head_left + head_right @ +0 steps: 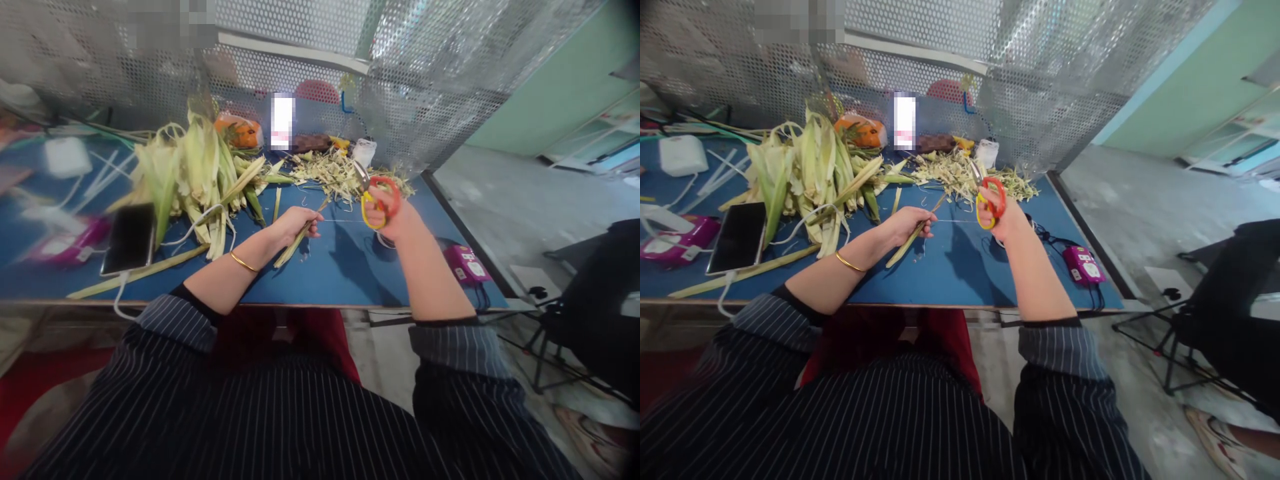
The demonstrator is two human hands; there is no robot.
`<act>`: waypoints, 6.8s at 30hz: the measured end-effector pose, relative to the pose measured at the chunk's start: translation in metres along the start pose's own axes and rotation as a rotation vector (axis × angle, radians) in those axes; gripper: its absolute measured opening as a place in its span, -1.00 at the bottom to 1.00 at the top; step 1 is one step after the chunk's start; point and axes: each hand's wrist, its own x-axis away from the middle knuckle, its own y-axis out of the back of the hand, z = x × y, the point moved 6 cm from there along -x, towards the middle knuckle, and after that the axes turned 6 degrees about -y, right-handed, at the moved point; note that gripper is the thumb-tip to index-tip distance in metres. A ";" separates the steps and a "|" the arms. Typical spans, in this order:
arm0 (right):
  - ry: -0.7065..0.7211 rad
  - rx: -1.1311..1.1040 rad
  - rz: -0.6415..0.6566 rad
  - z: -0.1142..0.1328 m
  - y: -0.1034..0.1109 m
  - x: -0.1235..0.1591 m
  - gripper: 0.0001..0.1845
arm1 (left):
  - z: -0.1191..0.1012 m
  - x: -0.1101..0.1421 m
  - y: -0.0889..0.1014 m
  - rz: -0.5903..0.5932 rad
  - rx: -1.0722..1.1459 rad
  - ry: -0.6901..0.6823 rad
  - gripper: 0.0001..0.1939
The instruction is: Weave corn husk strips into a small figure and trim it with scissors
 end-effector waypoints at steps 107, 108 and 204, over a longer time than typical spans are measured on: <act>-0.373 0.446 0.048 -0.073 0.010 0.087 -0.33 | -0.001 -0.001 0.008 0.004 -0.583 0.011 -0.83; -0.380 0.455 0.033 -0.073 0.009 0.083 -0.32 | -0.001 -0.001 0.008 0.006 -0.582 0.009 -0.83; 0.871 1.070 -0.203 0.003 -0.047 0.009 -0.80 | -0.045 0.029 -0.022 0.282 -1.589 -0.810 -0.73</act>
